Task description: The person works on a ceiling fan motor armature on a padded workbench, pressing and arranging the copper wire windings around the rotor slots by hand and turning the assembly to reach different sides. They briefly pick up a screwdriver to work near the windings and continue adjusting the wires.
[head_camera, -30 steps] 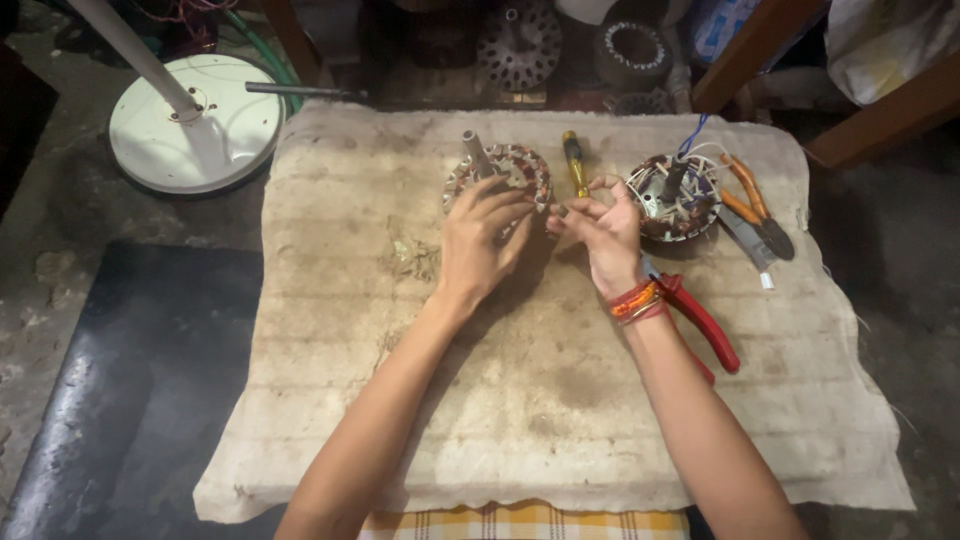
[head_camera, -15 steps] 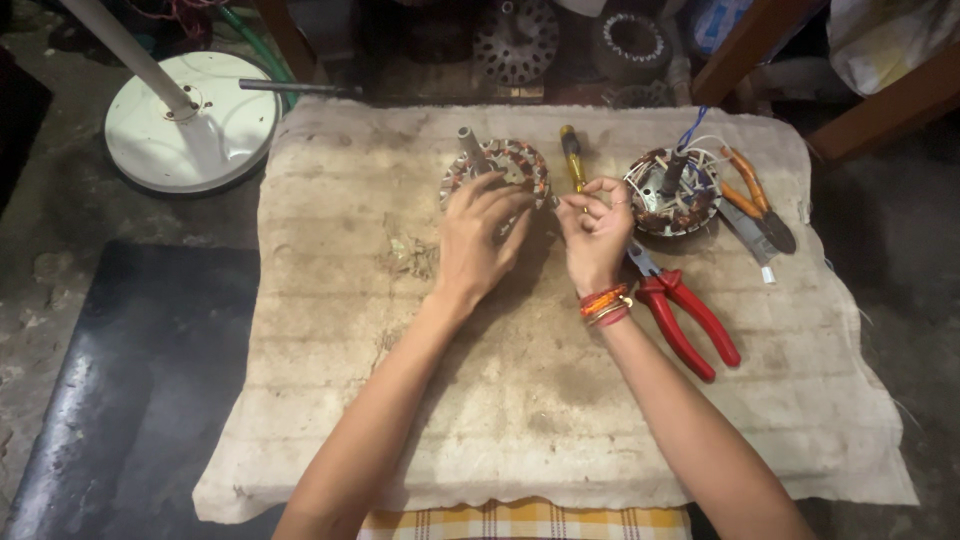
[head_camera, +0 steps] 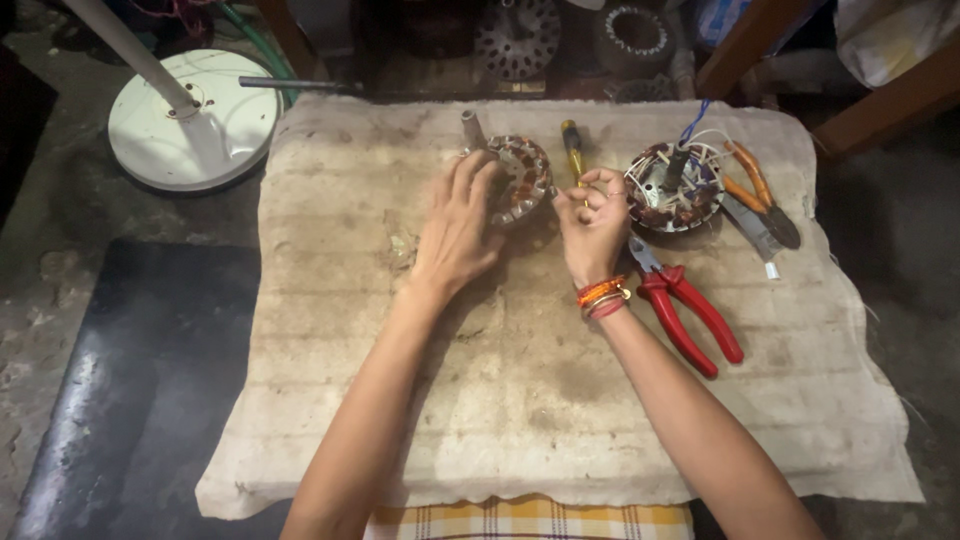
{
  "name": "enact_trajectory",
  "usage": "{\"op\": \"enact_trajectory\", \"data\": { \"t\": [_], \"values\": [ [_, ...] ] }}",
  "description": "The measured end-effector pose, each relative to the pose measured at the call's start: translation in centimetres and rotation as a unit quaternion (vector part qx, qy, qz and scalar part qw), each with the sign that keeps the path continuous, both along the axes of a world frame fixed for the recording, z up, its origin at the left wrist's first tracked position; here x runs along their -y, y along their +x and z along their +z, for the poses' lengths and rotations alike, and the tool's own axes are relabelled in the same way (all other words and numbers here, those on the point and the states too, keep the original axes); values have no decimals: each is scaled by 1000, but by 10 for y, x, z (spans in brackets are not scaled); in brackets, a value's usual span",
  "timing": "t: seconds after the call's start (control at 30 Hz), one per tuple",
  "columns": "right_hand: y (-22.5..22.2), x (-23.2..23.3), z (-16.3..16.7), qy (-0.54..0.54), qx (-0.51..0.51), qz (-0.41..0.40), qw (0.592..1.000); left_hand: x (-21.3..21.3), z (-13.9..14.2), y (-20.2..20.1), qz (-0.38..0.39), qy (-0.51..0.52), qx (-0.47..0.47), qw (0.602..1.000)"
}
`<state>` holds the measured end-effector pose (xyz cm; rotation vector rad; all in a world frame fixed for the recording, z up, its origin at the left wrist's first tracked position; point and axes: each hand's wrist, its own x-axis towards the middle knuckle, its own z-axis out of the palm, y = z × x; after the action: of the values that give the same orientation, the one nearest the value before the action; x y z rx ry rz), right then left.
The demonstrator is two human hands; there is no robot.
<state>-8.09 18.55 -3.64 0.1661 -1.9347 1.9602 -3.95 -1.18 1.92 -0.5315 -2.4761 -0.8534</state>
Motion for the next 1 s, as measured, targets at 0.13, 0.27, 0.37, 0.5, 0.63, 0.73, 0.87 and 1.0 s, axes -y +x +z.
{"op": "enact_trajectory", "data": {
  "t": [0.13, 0.27, 0.37, 0.5, 0.63, 0.73, 0.87, 1.0],
  "values": [
    [-1, 0, -1, 17, 10, -10, 1000, 7, 5, 0, -3, -48, 33, 998],
    [-1, -1, -2, 19, 6, -4, 1000, 20, 12, -6, 26, -66, 87, 994],
    [-1, 0, -2, 13, 3, 1, 1000, 33, 12, -7, 52, 15, 76, 996],
    [0, 0, -1, 30, 4, 0, 1000, 49, 1, -11, 84, -21, 166, 982],
    [0, -1, -1, 52, 11, -13, 999, 57, -14, -19, 90, -102, 154, 979],
    [-1, -1, -1, 57, 19, -4, 998, 61, -23, -23, 67, -100, 49, 991],
    [0, 1, 3, 50, 9, -6, 999, 61, -25, -24, 76, -91, 121, 985],
    [6, 3, 13, 125, -27, -28, 991, 62, -25, -23, 89, -107, 124, 982]
  ]
}}
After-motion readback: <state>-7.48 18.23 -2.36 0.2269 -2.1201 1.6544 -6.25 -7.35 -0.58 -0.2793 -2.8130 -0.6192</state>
